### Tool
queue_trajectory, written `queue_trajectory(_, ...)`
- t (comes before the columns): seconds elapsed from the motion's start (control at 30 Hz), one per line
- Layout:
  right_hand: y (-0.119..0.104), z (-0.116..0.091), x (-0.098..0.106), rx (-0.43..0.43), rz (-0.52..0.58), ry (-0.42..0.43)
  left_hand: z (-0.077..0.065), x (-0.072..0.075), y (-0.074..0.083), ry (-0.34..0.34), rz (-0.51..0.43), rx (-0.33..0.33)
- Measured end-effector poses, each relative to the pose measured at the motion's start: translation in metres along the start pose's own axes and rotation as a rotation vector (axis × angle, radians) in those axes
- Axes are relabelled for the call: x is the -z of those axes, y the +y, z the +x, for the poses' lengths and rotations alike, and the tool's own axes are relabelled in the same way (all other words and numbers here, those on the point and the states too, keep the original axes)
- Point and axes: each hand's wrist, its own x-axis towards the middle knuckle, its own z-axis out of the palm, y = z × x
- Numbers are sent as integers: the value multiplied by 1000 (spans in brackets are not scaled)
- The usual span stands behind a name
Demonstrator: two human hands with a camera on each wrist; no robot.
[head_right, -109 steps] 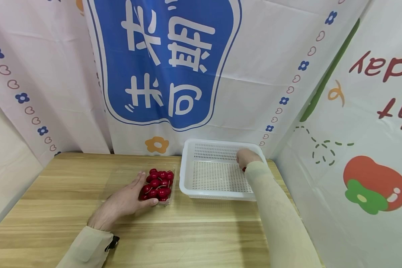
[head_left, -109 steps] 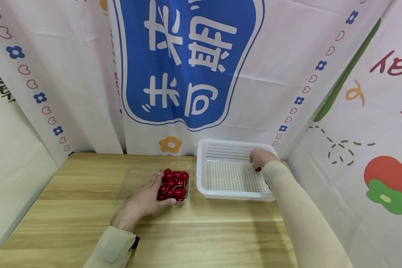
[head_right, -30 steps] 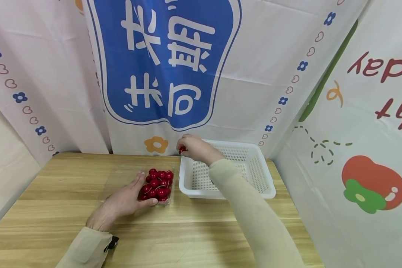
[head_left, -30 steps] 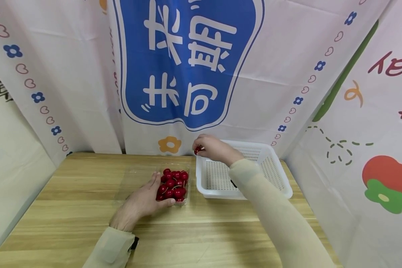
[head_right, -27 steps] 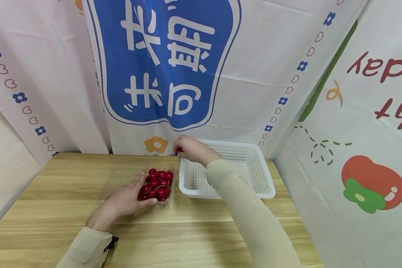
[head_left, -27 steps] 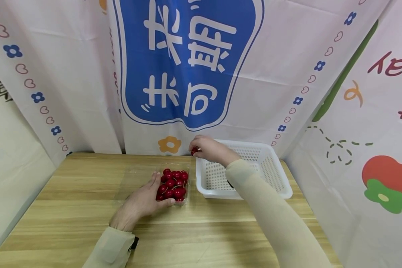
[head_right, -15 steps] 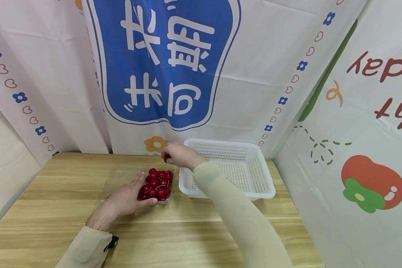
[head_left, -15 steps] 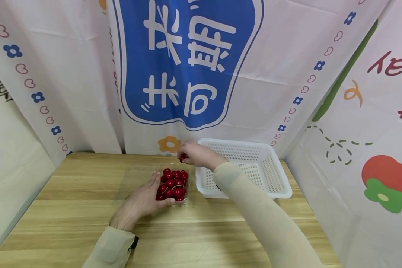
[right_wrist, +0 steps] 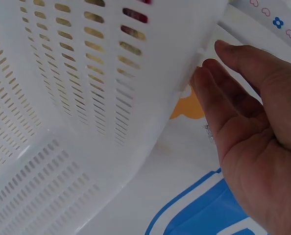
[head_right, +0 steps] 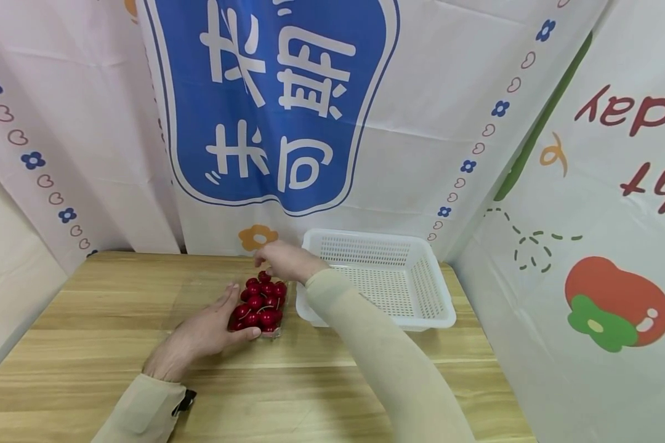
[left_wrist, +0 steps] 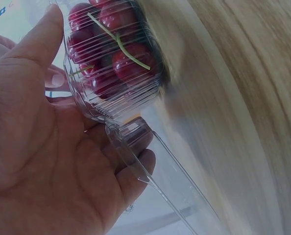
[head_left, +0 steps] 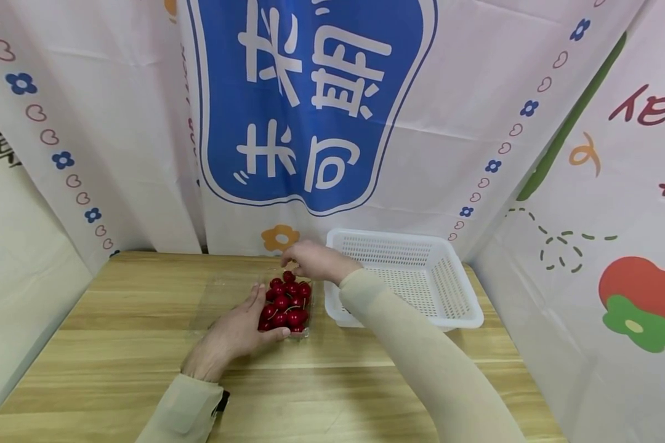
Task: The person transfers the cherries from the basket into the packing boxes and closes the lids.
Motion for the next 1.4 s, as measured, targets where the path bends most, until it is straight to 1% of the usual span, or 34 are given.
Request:
queue_trajectory(0.23, -5, -19, 15, -22, 51, 45, -1, 4, -1, -19, -2, 19)
queue_trajectory(0.37, -11, -32, 19, -29, 77, 84, -1, 7, -2, -25, 21, 20)
queue_trajectory(0.5, -19, -46, 18, -41, 85, 116, -1, 12, -7, -31, 35, -4)
queue_trajectory(0.67, -30, -61, 10, -52, 98, 160, 0, 22, -24, -57, 56, -58)
queue_trajectory(0.77, -36, -68, 4, -63, 90, 195, -1, 29, -37, -70, 84, -106)
queue_trajectory(0.9, -47, -74, -8, -57, -17, 255, -3, 42, -52, -91, 121, -160)
queue_trajectory(1.0, -57, -77, -20, -44, -106, 318, -5, 51, -62, -108, 148, -191)
queue_trajectory(1.07, -64, -77, -30, -41, -145, 356, -7, 57, -68, -114, 168, -205)
queue_trajectory(1.17, -74, -76, -48, -44, -153, 387, -9, 64, -75, -117, 203, -234)
queue_trajectory(1.3, -83, -71, -70, -52, -80, 385, -9, 73, -83, -121, 256, -276)
queue_trajectory(1.4, -86, -66, -84, -96, -47, 379, -8, 80, -89, -122, 295, -323)
